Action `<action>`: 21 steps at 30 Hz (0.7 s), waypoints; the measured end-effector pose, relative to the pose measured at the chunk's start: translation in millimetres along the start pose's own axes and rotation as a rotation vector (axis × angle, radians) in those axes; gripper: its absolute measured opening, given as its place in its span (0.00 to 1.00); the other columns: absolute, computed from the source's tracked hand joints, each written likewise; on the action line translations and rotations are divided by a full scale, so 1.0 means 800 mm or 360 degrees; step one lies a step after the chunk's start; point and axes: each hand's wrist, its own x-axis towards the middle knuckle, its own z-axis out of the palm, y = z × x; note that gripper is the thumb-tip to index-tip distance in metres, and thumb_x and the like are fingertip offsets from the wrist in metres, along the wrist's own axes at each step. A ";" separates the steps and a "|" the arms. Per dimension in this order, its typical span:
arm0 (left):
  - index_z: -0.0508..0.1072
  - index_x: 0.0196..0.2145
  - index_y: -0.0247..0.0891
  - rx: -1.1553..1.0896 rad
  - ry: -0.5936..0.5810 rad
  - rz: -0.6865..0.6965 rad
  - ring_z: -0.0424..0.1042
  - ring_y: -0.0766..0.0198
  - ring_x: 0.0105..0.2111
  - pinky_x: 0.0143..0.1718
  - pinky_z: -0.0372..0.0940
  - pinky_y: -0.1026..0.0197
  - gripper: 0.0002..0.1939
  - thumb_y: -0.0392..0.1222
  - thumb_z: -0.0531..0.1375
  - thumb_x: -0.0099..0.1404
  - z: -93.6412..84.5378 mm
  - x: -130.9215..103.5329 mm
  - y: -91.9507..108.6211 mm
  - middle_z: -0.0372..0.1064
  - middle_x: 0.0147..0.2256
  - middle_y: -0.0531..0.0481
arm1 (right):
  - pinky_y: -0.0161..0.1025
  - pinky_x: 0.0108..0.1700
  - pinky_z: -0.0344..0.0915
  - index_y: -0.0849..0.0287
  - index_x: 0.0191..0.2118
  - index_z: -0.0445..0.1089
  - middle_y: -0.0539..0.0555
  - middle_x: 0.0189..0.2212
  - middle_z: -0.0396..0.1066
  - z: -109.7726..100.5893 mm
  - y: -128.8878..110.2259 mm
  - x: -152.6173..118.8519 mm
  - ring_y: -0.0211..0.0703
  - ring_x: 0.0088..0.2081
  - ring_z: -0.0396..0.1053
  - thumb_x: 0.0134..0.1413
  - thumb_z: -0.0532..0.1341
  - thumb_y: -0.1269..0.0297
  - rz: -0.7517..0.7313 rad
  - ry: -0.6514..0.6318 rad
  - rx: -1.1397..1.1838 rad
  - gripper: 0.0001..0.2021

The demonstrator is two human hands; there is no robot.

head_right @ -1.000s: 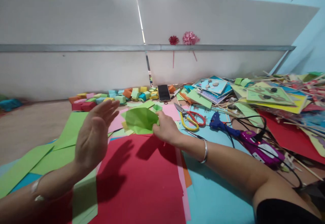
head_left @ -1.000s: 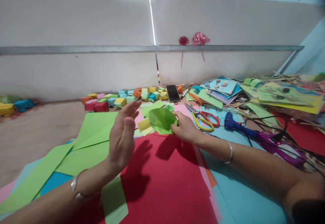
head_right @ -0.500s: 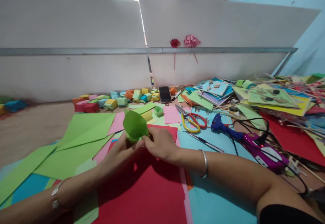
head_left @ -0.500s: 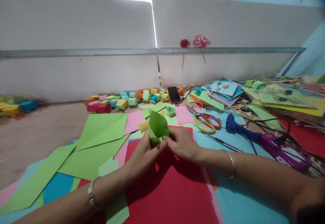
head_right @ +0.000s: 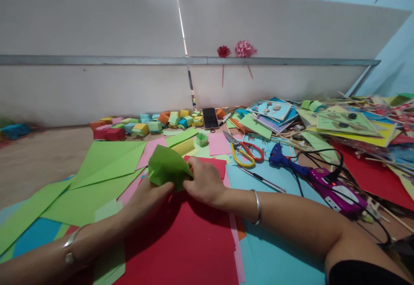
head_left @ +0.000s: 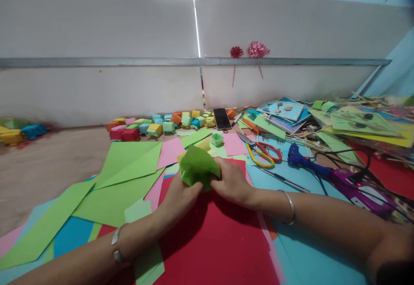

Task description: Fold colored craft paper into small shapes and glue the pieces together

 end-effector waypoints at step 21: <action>0.65 0.21 0.41 0.0238 0.0128 -0.0051 0.64 0.63 0.24 0.27 0.61 0.61 0.04 0.39 0.56 0.52 -0.005 0.013 -0.009 0.66 0.21 0.55 | 0.33 0.30 0.55 0.58 0.31 0.64 0.47 0.22 0.64 0.005 0.013 -0.004 0.36 0.24 0.59 0.48 0.55 0.71 -0.0427 0.0252 -0.0118 0.03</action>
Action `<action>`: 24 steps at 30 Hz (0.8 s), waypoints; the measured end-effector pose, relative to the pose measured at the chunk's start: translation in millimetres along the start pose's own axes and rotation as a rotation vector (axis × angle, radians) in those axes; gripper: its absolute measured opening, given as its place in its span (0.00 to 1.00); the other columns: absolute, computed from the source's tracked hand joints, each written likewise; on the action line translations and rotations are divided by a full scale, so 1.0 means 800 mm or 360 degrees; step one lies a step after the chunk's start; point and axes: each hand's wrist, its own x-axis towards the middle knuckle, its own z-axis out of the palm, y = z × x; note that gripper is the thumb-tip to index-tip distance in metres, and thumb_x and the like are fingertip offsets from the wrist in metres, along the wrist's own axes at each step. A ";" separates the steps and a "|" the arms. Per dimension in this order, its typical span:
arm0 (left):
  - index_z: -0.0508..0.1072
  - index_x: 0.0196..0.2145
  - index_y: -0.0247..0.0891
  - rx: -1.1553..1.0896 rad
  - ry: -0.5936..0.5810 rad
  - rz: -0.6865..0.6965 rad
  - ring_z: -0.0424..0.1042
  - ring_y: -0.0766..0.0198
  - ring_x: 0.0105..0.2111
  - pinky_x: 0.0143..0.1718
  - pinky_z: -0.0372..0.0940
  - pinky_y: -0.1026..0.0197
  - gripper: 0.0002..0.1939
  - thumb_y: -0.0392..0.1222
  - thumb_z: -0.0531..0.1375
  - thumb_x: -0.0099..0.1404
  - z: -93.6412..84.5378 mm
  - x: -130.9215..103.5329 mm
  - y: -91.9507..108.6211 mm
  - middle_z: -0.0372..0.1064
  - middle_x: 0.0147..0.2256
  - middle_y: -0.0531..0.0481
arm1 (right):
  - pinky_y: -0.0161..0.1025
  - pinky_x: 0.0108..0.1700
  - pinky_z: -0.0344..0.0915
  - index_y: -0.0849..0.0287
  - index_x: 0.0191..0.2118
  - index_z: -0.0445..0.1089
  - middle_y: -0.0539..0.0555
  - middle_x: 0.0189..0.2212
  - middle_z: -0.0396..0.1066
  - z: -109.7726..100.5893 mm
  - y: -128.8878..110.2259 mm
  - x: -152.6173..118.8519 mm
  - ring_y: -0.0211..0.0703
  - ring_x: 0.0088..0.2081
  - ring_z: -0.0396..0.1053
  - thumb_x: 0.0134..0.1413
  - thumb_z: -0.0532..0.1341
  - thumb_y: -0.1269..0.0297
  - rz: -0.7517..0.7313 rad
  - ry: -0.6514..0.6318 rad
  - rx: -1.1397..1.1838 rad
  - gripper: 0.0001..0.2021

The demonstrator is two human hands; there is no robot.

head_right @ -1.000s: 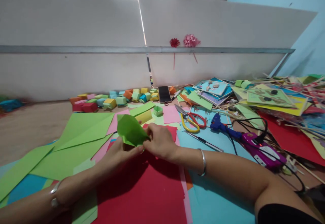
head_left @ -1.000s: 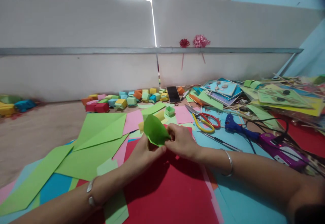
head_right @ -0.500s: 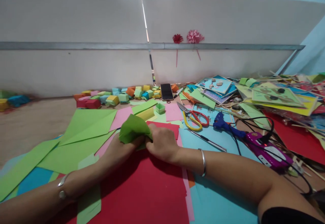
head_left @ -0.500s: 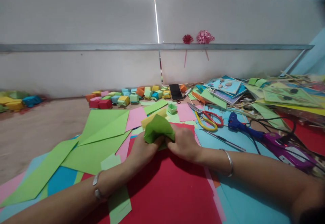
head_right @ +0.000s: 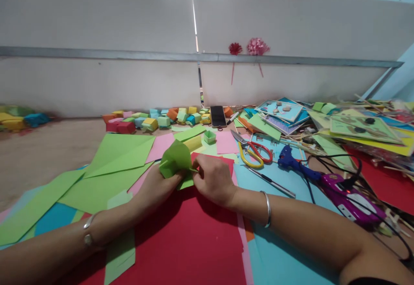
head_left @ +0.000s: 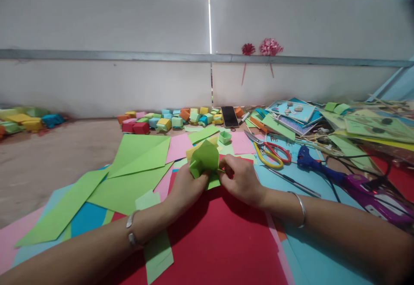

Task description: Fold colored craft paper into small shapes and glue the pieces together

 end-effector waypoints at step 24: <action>0.75 0.39 0.40 0.0096 -0.0173 0.0569 0.74 0.59 0.37 0.39 0.66 0.58 0.11 0.34 0.55 0.63 -0.003 0.000 -0.010 0.77 0.37 0.48 | 0.37 0.35 0.64 0.56 0.32 0.62 0.51 0.30 0.66 0.000 -0.003 -0.002 0.41 0.33 0.66 0.51 0.60 0.68 0.0089 0.0124 0.0430 0.04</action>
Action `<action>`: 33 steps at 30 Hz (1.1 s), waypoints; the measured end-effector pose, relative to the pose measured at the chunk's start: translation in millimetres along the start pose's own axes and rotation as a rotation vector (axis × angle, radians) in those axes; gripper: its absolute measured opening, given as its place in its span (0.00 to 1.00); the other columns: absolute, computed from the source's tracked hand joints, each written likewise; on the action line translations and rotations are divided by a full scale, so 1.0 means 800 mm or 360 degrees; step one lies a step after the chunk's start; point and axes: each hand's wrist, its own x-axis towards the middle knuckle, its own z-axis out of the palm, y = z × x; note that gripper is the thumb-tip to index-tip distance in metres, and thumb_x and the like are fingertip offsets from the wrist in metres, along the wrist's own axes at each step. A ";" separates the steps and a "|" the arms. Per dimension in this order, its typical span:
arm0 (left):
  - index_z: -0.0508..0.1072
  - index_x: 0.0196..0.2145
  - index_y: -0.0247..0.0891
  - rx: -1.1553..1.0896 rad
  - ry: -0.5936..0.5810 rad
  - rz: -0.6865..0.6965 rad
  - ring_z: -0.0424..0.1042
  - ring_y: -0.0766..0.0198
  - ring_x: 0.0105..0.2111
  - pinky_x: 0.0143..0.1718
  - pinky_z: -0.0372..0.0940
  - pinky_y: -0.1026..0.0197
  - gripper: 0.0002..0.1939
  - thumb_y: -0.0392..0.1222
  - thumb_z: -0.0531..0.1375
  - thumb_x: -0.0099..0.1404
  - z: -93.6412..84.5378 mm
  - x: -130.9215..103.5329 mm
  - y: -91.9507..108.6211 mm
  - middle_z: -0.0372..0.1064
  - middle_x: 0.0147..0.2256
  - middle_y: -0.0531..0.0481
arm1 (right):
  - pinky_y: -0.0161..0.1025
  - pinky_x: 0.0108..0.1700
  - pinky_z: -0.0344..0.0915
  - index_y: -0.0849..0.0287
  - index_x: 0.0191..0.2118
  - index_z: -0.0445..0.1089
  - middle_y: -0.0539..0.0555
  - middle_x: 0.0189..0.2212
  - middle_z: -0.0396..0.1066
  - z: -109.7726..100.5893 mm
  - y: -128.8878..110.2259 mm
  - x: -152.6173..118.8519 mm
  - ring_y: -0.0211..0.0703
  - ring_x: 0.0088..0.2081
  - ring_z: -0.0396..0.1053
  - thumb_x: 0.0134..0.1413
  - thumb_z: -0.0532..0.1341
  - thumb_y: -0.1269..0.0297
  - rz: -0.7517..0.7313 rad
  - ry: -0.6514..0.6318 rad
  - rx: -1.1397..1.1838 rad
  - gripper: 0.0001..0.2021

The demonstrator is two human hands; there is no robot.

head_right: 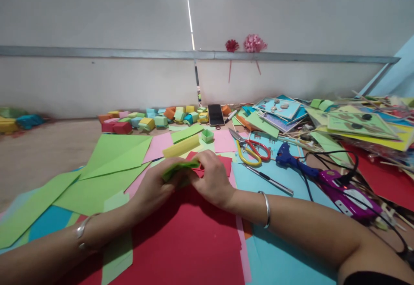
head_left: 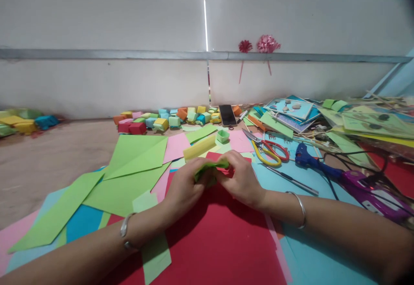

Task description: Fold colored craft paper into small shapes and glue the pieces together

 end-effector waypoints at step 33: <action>0.75 0.36 0.41 0.0119 0.0061 -0.0099 0.74 0.57 0.37 0.37 0.68 0.57 0.08 0.37 0.60 0.56 -0.004 -0.001 0.012 0.76 0.37 0.49 | 0.41 0.43 0.65 0.58 0.44 0.69 0.52 0.34 0.73 0.000 0.006 0.003 0.44 0.38 0.69 0.47 0.58 0.76 -0.0102 0.0026 0.0039 0.16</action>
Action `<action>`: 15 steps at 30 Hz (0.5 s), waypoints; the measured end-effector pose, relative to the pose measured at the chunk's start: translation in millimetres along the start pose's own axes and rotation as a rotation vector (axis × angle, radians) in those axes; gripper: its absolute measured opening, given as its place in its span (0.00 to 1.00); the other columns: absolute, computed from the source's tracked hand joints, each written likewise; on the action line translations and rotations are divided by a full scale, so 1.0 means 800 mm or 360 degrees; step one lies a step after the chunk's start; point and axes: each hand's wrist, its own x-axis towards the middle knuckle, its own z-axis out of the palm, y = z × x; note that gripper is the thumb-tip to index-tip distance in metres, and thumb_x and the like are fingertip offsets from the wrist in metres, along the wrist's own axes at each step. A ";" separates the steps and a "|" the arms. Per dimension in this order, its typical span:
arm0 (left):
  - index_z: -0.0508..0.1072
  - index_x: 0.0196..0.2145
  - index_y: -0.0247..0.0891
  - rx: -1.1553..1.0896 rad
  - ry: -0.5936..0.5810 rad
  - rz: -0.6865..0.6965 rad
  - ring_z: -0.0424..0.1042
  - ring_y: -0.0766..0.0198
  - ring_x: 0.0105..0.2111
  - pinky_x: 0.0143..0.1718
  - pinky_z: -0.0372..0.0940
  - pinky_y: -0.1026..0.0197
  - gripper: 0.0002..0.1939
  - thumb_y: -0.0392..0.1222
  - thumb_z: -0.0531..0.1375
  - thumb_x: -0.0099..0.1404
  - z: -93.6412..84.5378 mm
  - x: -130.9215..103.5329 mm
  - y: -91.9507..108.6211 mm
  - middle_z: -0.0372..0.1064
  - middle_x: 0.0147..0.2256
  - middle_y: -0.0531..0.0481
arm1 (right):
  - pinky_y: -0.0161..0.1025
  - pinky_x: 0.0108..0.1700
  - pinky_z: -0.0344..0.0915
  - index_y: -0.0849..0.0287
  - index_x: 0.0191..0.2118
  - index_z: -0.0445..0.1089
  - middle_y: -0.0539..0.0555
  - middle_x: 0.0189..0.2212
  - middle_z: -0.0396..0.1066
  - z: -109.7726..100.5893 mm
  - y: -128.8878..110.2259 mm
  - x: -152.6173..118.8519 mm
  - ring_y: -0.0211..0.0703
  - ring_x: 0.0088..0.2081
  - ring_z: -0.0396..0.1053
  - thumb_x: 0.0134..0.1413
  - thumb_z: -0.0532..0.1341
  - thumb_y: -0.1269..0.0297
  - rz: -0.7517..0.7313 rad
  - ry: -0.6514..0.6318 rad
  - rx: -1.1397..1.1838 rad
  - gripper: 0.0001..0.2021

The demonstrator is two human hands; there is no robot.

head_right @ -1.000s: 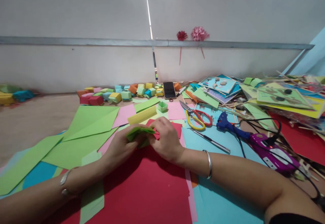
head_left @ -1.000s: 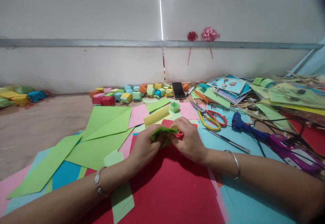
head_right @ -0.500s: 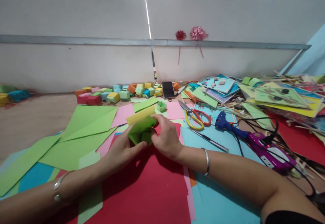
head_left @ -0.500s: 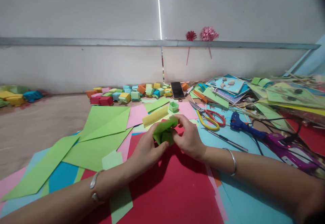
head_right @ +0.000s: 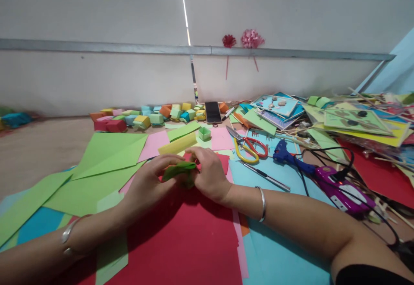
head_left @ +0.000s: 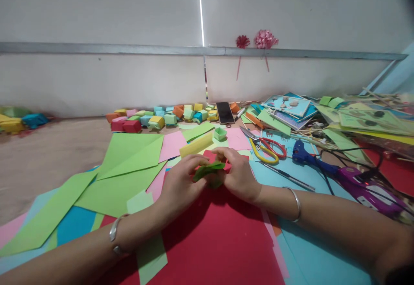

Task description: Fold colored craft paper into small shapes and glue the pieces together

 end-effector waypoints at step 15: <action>0.74 0.31 0.41 0.0777 0.0222 0.0747 0.75 0.62 0.30 0.28 0.64 0.64 0.11 0.31 0.52 0.63 -0.005 0.002 -0.012 0.79 0.33 0.48 | 0.42 0.41 0.66 0.60 0.38 0.67 0.54 0.37 0.69 0.007 -0.018 -0.004 0.44 0.38 0.68 0.46 0.61 0.72 0.0414 -0.0301 0.0092 0.10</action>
